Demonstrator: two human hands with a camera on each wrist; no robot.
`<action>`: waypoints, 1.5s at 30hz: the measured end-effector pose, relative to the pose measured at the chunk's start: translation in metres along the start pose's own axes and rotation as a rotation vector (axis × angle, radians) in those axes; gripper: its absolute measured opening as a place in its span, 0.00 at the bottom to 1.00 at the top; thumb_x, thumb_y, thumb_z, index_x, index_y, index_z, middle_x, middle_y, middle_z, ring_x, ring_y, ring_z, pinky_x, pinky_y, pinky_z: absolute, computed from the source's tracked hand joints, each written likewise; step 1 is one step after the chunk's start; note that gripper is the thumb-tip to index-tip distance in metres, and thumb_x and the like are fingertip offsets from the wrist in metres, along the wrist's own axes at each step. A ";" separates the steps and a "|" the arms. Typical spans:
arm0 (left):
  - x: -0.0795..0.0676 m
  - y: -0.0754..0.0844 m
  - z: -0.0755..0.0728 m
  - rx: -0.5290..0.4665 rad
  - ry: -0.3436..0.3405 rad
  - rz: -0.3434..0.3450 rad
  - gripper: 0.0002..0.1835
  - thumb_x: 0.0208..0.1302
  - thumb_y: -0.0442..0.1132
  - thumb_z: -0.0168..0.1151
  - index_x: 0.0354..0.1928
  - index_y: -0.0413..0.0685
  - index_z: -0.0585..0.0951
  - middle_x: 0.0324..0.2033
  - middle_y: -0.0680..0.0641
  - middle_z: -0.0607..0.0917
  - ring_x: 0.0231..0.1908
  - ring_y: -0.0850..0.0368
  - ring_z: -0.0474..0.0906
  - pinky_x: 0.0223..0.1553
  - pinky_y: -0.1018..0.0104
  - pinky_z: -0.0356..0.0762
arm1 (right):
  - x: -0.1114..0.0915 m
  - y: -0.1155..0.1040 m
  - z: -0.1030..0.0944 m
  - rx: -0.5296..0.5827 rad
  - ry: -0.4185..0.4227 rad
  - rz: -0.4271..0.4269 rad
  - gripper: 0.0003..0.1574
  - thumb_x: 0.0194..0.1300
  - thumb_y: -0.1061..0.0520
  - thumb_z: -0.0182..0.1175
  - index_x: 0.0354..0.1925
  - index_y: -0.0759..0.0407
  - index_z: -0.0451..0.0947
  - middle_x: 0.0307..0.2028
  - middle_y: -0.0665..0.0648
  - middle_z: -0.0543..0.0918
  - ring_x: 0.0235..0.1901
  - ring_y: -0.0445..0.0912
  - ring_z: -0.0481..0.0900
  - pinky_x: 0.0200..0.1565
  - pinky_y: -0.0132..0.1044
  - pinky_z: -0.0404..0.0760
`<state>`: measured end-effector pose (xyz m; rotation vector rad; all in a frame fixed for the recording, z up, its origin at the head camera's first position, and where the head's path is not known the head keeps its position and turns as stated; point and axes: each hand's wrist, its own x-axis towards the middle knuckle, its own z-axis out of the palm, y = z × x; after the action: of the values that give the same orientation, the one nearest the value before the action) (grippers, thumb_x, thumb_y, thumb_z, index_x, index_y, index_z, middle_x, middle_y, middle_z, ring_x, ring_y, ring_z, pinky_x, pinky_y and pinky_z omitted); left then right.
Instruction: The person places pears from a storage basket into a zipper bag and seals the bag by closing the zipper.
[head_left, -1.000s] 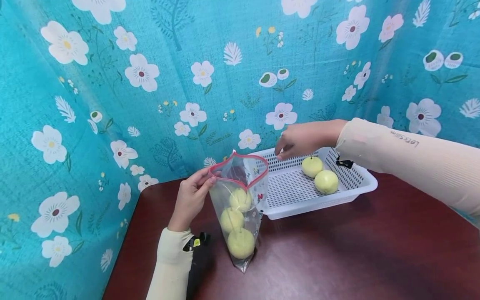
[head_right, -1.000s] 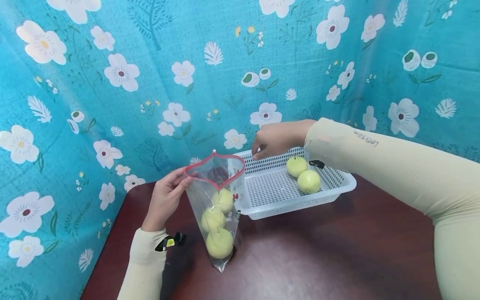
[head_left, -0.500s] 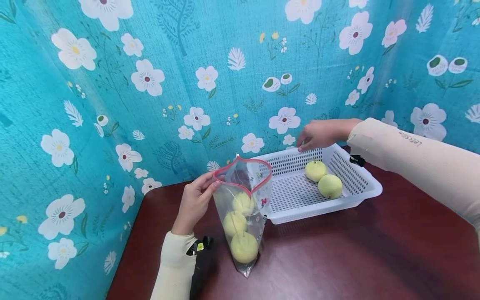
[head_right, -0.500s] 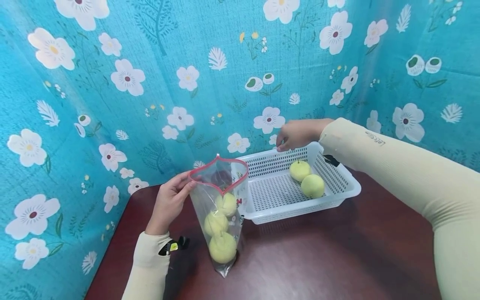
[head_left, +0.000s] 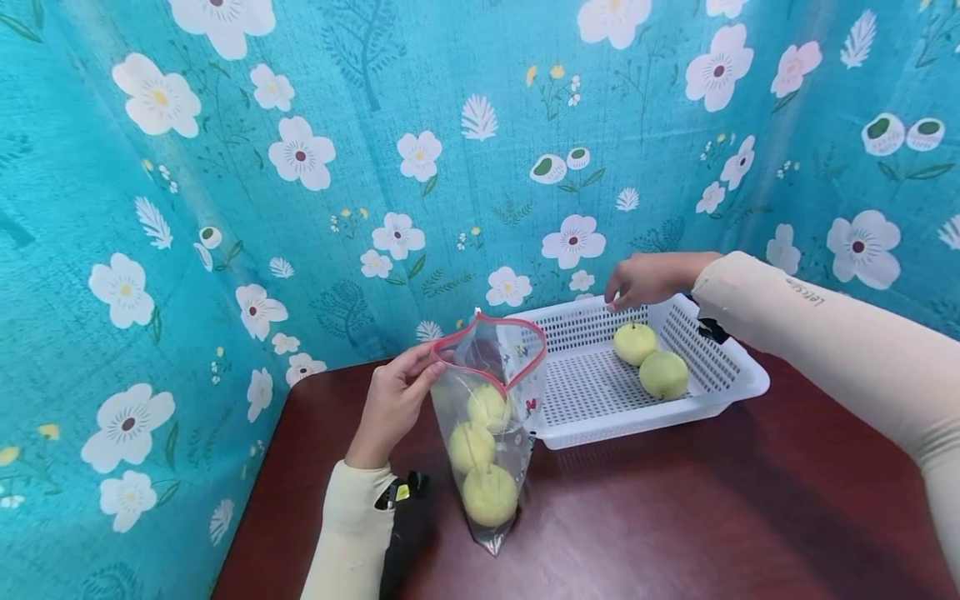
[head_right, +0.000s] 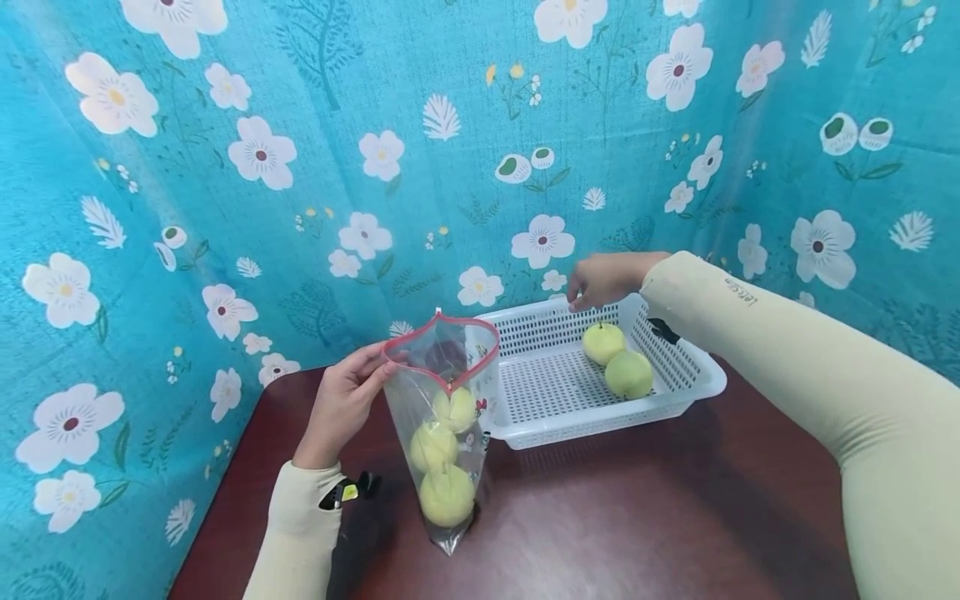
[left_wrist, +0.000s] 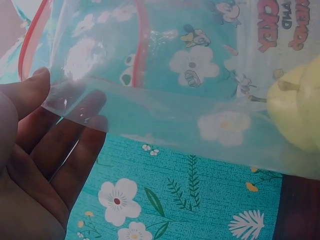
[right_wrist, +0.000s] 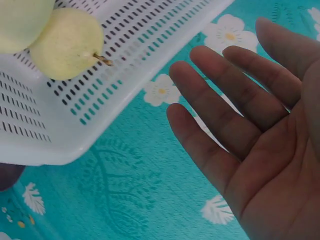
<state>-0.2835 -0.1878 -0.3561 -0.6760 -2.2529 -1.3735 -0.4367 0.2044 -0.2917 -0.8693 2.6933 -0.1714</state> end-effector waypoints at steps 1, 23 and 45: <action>0.000 -0.005 0.001 -0.001 -0.001 -0.002 0.19 0.62 0.30 0.65 0.56 0.37 0.80 0.43 0.41 0.87 0.49 0.53 0.82 0.49 0.60 0.78 | 0.002 0.003 0.002 0.000 -0.003 0.000 0.19 0.69 0.50 0.61 0.52 0.59 0.82 0.51 0.60 0.82 0.50 0.56 0.79 0.49 0.54 0.78; 0.001 0.018 -0.002 0.025 -0.008 0.030 0.16 0.63 0.28 0.63 0.53 0.32 0.80 0.42 0.38 0.86 0.46 0.51 0.84 0.47 0.58 0.79 | 0.027 0.056 0.039 0.037 0.005 0.080 0.27 0.61 0.53 0.68 0.55 0.66 0.79 0.48 0.63 0.82 0.49 0.57 0.80 0.48 0.54 0.78; 0.003 0.022 0.005 0.045 -0.011 0.011 0.16 0.62 0.27 0.64 0.52 0.32 0.80 0.42 0.37 0.86 0.47 0.48 0.83 0.47 0.58 0.79 | 0.046 0.078 0.069 0.083 -0.021 0.095 0.35 0.59 0.50 0.70 0.59 0.68 0.75 0.54 0.68 0.79 0.56 0.64 0.73 0.56 0.58 0.71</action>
<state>-0.2731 -0.1744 -0.3411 -0.6817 -2.2784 -1.3131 -0.4931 0.2393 -0.3845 -0.7139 2.6797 -0.2496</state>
